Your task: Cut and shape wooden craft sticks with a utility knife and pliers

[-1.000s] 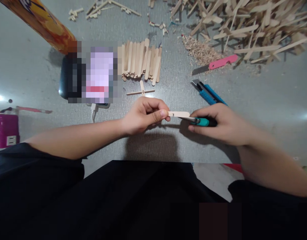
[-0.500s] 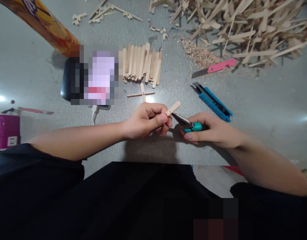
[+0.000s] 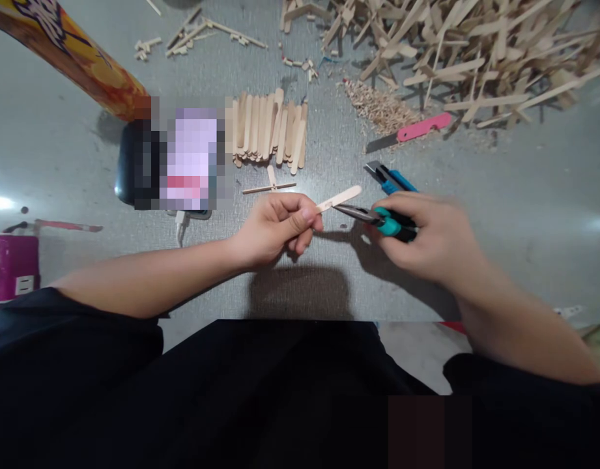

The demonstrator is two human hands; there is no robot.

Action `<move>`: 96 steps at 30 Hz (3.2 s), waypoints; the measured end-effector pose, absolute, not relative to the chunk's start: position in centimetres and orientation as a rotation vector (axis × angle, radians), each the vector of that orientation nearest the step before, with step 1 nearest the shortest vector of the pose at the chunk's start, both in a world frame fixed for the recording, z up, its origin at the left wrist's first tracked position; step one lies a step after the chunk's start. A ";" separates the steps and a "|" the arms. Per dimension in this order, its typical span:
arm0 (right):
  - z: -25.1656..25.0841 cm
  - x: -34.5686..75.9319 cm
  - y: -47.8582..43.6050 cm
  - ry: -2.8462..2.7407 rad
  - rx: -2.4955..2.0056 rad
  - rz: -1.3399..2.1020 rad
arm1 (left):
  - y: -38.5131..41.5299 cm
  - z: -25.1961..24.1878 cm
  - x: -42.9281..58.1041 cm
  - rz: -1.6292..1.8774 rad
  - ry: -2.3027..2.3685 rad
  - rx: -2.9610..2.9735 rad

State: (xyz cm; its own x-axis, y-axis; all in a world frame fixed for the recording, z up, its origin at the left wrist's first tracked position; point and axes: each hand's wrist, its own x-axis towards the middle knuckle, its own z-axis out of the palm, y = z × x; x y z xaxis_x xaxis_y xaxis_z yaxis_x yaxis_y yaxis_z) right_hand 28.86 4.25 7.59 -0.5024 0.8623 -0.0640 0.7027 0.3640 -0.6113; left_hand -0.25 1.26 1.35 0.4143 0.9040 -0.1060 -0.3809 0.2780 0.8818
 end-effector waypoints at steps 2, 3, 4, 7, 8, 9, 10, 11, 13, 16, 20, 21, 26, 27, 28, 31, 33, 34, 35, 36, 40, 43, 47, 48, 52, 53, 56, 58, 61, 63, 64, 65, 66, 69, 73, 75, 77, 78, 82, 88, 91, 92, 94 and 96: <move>7.2 28.4 4.0 -2.355 -1.341 0.846 | 0.9 1.2 -0.1 0.937 0.648 0.854; 7.1 28.3 3.9 -2.347 -1.305 0.861 | 0.8 1.3 0.0 0.924 0.612 0.823; 6.9 28.1 3.8 -2.339 -1.272 0.885 | 0.6 1.4 0.1 0.918 0.577 0.787; 6.7 28.1 4.0 -2.287 -1.268 0.900 | 0.6 1.8 0.3 0.949 0.526 0.665; 6.6 28.3 4.2 -2.279 -1.296 0.879 | 0.7 1.9 0.3 0.973 0.537 0.647; 6.5 28.6 4.4 -2.282 -1.333 0.837 | 0.8 2.0 0.3 1.003 0.559 0.652; 6.3 28.9 4.7 -2.295 -1.372 0.770 | 1.0 2.0 0.3 1.035 0.596 0.675; 6.1 29.2 5.1 -2.325 -1.415 0.684 | 1.1 2.0 0.2 1.062 0.642 0.711; 5.6 29.7 5.7 -2.386 -1.521 0.436 | 1.3 1.8 0.1 1.109 0.740 0.767; 5.2 30.1 6.0 -2.499 -1.642 0.116 | 1.3 1.6 0.1 1.141 0.833 0.789; 5.4 29.7 5.6 -2.633 -1.709 -0.103 | 1.2 1.5 0.3 1.152 0.852 0.836; 5.6 29.6 5.5 -2.641 -1.722 -0.116 | 1.1 1.5 0.3 1.150 0.850 0.845; 6.0 29.6 5.7 -2.554 -1.739 0.066 | 1.0 1.7 0.4 1.186 0.858 0.853; 6.1 29.6 5.8 -2.523 -1.724 0.112 | 1.0 1.8 0.4 1.201 0.883 0.869; 6.1 29.7 5.9 -2.495 -1.704 0.154 | 1.0 1.9 0.3 1.220 0.912 0.897; 6.5 29.8 5.7 -2.452 -1.587 0.270 | 1.1 2.0 0.2 1.268 0.983 1.007; 6.8 29.8 5.4 -2.467 -1.493 0.392 | 1.2 2.0 0.1 1.272 0.988 1.054; 7.0 29.8 5.3 -2.475 -1.442 0.462 | 1.2 2.0 0.1 1.268 0.984 1.065; 7.1 29.8 5.2 -2.474 -1.389 0.524 | 1.2 2.0 0.0 1.263 0.976 1.076; 7.2 29.8 5.1 -2.470 -1.332 0.570 | 1.2 2.0 0.0 1.259 0.965 1.087; 7.3 30.0 5.0 -2.415 -1.116 0.640 | 1.2 1.9 -0.1 1.224 0.899 1.113; 7.3 30.2 5.2 -2.408 -1.044 0.770 | 1.1 1.8 -0.1 1.209 0.870 1.085; 7.4 30.4 5.4 -2.394 -1.032 0.911 | 1.2 1.3 -0.1 1.219 0.866 1.061; 7.5 30.4 5.5 -2.386 -1.034 0.936 | 1.3 1.2 -0.1 1.225 0.859 1.059; 7.8 30.4 5.8 -2.383 -1.064 1.053 | 1.4 1.0 0.0 1.244 0.836 1.056; 7.9 30.3 5.9 -2.383 -1.069 1.084 | 1.4 1.0 0.0 1.243 0.833 1.061; 8.4 30.1 6.1 -2.378 -1.095 1.185 | 1.4 1.1 0.0 1.230 0.823 1.081; 8.7 30.0 6.2 -2.365 -1.134 1.273 | 1.4 1.2 0.0 1.230 0.823 1.090; 9.2 29.8 6.3 -2.332 -1.208 1.440 | 1.4 1.5 0.0 1.230 0.822 1.109; 9.4 29.7 6.3 -2.315 -1.224 1.534 | 1.3 1.6 -0.1 1.223 0.805 1.124; 9.5 29.7 6.4 -2.313 -1.217 1.567 | 1.3 1.6 -0.1 1.218 0.789 1.129; 9.6 29.6 6.5 -2.316 -1.203 1.592 | 1.4 1.6 -0.2 1.216 0.767 1.130; 9.7 29.5 6.5 -2.318 -1.185 1.607 | 1.4 1.5 -0.3 1.214 0.737 1.130; 9.8 29.3 6.6 -2.322 -1.181 1.640 | 1.6 1.4 -0.4 1.211 0.646 1.127; 10.0 29.3 6.6 -2.333 -1.224 1.704 | 1.7 1.7 -0.3 1.185 0.661 1.101; 10.0 29.3 6.5 -2.335 -1.225 1.718 | 1.7 2.0 -0.3 1.147 0.704 1.083; 9.9 29.4 6.5 -2.343 -1.220 1.714 | 1.6 2.3 -0.3 1.097 0.747 1.072; 9.8 29.5 6.5 -2.350 -1.221 1.710 | 1.6 2.3 -0.3 1.078 0.760 1.074; 9.4 29.7 6.2 -2.365 -1.242 1.695 | 1.7 2.3 -0.6 1.074 0.770 1.102; 9.2 29.8 5.8 -2.377 -1.279 1.666 | 1.5 2.1 -0.9 1.065 0.756 1.154; 9.1 29.9 5.8 -2.388 -1.322 1.676 | 1.4 1.9 -1.0 1.060 0.782 1.202; 9.0 29.9 5.8 -2.393 -1.327 1.677 | 1.3 1.8 -1.0 1.064 0.781 1.215; 8.9 29.9 5.8 -2.410 -1.322 1.665 | 1.2 1.6 -1.1 1.070 0.765 1.225; 8.9 29.8 5.7 -2.415 -1.318 1.659 | 1.1 1.6 -1.1 1.073 0.739 1.210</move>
State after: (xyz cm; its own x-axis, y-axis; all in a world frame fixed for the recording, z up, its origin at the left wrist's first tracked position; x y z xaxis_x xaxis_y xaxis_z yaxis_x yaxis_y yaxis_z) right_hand 29.85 5.71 8.95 -0.6612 0.5794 -0.4766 0.6528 0.1313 -0.7460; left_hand -1.07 1.10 1.58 0.3523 0.9317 0.0888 -0.2495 0.0021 0.9684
